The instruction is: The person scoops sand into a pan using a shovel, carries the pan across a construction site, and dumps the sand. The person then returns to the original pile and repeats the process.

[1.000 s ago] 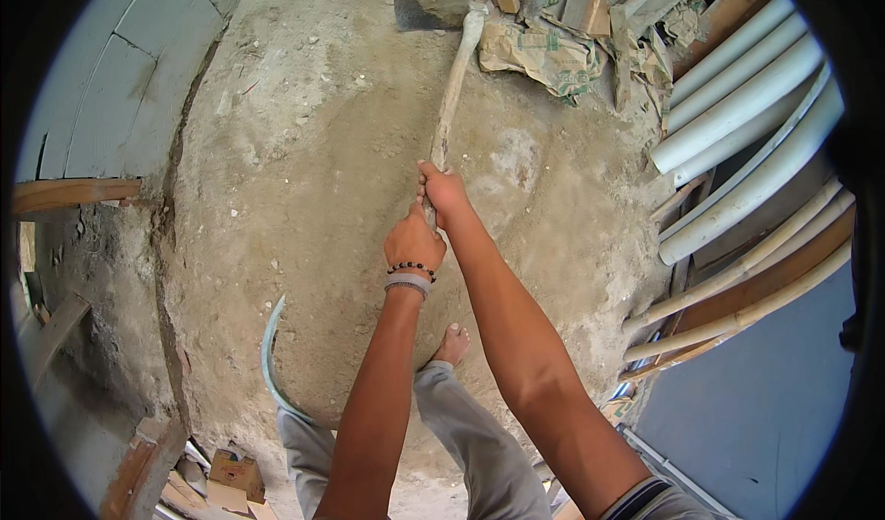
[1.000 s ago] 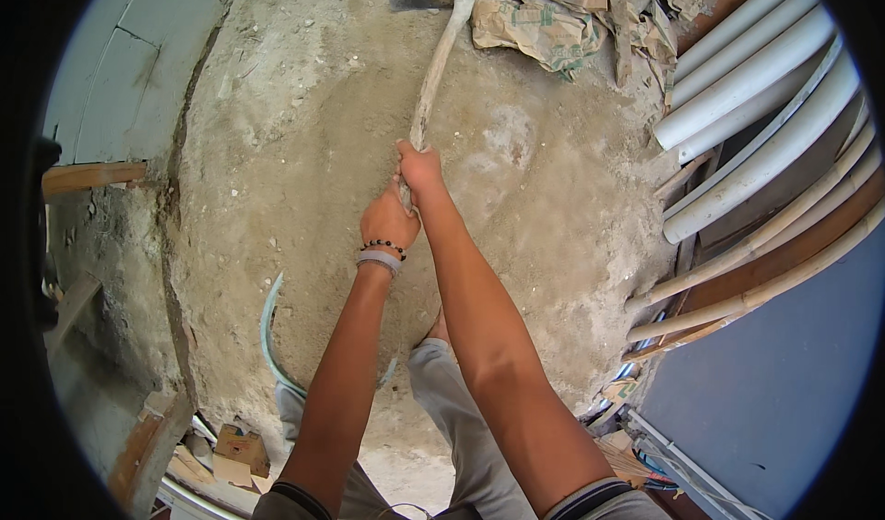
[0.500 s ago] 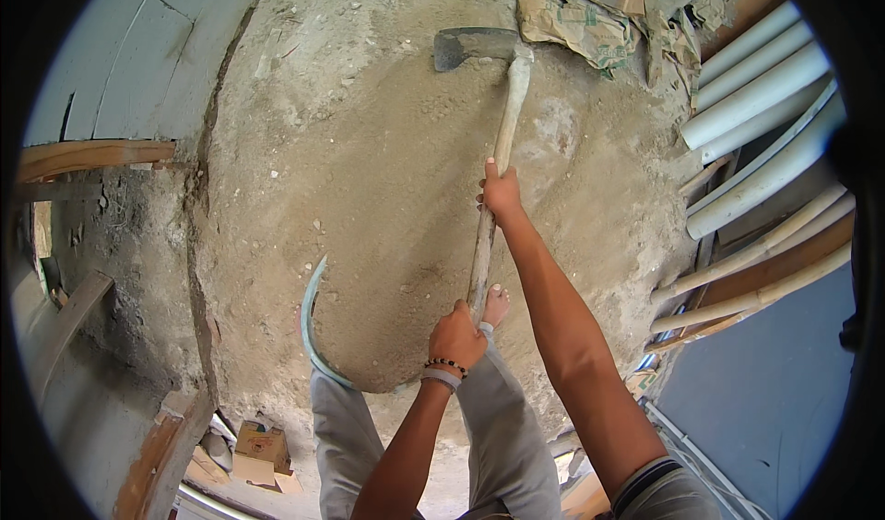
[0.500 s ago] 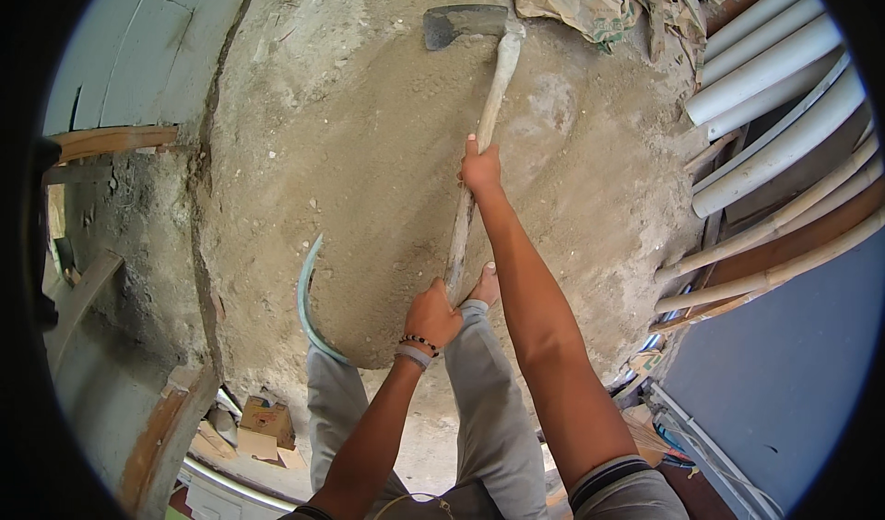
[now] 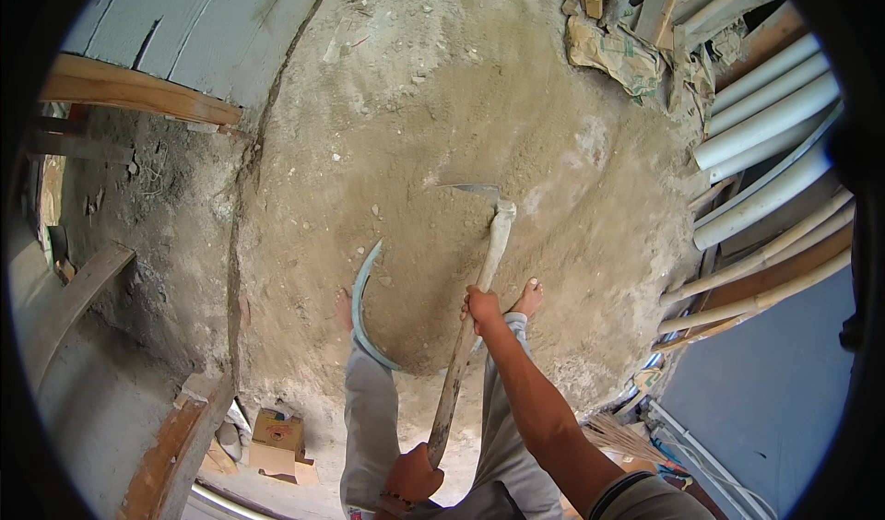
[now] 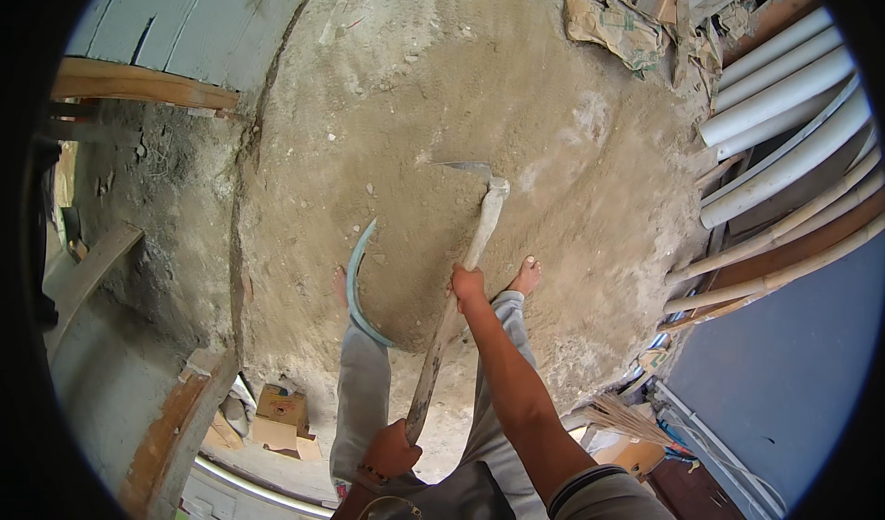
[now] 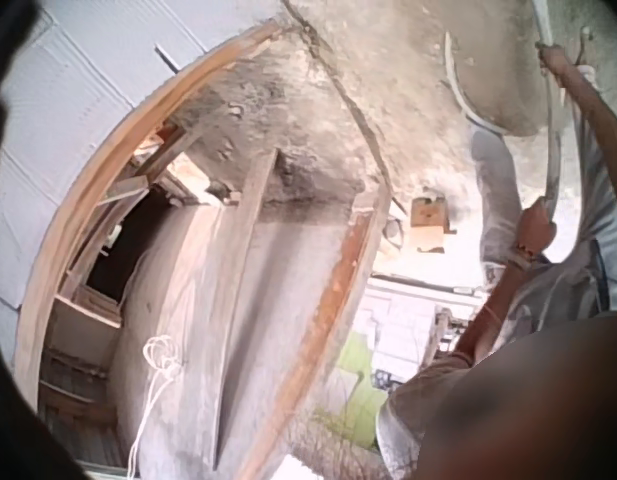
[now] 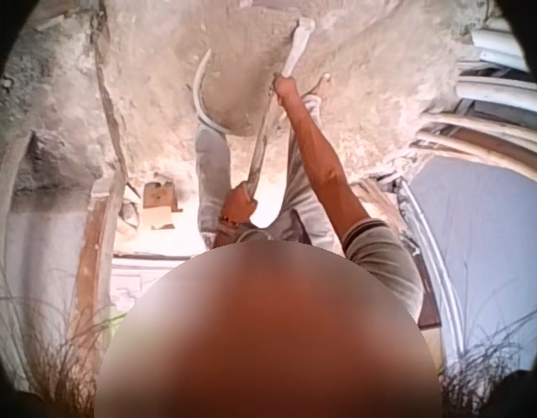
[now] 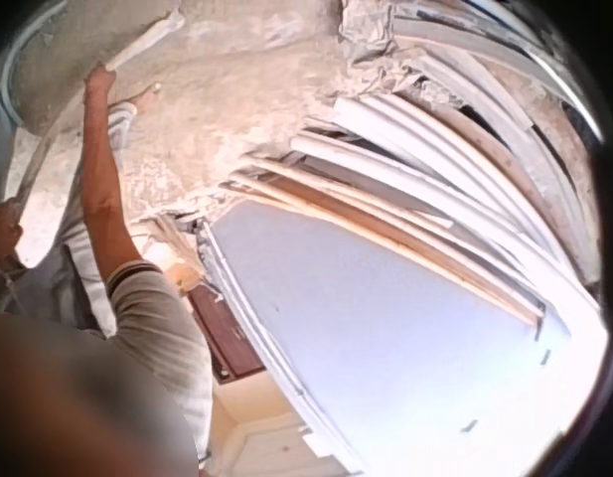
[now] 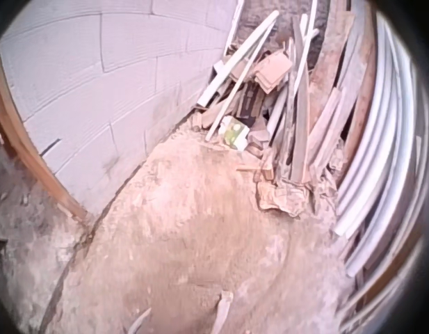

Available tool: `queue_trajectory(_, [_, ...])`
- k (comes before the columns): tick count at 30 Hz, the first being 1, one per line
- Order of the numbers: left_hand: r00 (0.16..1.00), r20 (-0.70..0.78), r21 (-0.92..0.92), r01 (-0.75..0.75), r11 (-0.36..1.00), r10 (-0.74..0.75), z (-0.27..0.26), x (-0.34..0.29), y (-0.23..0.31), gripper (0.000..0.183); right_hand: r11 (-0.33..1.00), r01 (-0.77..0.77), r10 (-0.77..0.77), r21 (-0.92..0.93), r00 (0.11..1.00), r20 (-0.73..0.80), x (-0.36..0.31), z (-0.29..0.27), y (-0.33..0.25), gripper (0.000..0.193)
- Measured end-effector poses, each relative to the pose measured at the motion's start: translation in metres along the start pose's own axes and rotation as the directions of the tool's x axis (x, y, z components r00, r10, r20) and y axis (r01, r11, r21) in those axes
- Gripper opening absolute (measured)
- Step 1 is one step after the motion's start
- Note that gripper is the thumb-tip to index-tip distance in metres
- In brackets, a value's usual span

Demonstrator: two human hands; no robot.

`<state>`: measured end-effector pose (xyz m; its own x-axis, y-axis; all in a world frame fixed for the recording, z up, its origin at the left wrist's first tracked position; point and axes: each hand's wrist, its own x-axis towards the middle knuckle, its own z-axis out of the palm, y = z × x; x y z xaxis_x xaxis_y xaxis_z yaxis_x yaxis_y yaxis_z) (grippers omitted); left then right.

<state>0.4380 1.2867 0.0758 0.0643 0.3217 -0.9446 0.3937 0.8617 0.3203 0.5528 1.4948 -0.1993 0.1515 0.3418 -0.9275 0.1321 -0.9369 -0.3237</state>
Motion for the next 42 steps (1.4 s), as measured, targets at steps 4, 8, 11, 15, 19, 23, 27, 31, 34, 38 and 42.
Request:
queue_trajectory(4, [0.977,0.092,0.119,0.179,0.977,-0.191,-0.024,-0.067,-0.042,0.030,0.945,-0.225,0.232,0.237,0.973,-0.006,-0.067,-0.001,0.065,0.018])
queue_trajectory(8, [0.988,-0.071,0.312,0.156,0.937,-0.140,-0.033,-0.146,-0.087,0.035,0.894,-0.281,0.303,0.348,0.953,-0.008,-0.156,0.003,0.117,0.018])
queue_trajectory(11, [0.976,-0.051,0.247,0.219,0.944,-0.213,-0.041,-0.197,-0.109,0.027,0.850,-0.429,0.459,0.307,0.888,-0.030,-0.214,0.014,0.134,0.018])
queue_trajectory(15, [0.973,-0.100,0.259,0.227,0.939,-0.208,-0.056,-0.205,-0.122,0.023,0.860,-0.428,0.458,0.280,0.888,-0.050,-0.237,0.031,0.128,0.018])
queue_trajectory(19, [0.950,-0.170,0.284,0.301,0.910,-0.261,-0.068,-0.131,-0.114,0.026,0.875,-0.277,0.311,0.398,0.950,-0.023,-0.182,0.035,0.073,0.017])
queue_trajectory(23, [0.964,-0.203,0.220,-0.127,0.967,0.173,-0.098,0.007,-0.073,0.030,0.941,-0.017,0.013,0.339,1.000,0.013,-0.075,0.045,-0.064,0.020])
queue_trajectory(27, [0.813,-0.439,0.251,-0.297,0.921,0.382,-0.129,0.152,0.021,0.037,0.895,0.152,-0.229,0.419,0.964,0.139,0.020,0.070,-0.225,0.022])
queue_trajectory(31, [0.636,-0.644,0.279,-0.323,0.905,0.425,-0.164,0.247,0.130,0.025,0.933,0.187,-0.272,0.307,0.925,0.266,0.061,0.102,-0.279,0.023])
queue_trajectory(34, [0.738,-0.570,0.199,-0.302,0.932,0.361,-0.189,0.266,0.171,0.025,0.965,0.098,-0.182,0.243,0.917,0.354,0.061,0.117,-0.266,0.024])
queue_trajectory(38, [0.882,-0.371,0.084,-0.279,0.957,0.290,-0.196,0.254,0.156,0.029,0.994,0.110,-0.097,-0.025,0.947,0.305,0.043,0.124,-0.231,0.030])
queue_trajectory(42, [0.912,-0.299,0.075,-0.270,0.960,0.280,-0.157,0.235,0.111,0.033,0.952,0.249,-0.231,-0.179,0.966,0.117,0.036,0.124,-0.190,0.044])
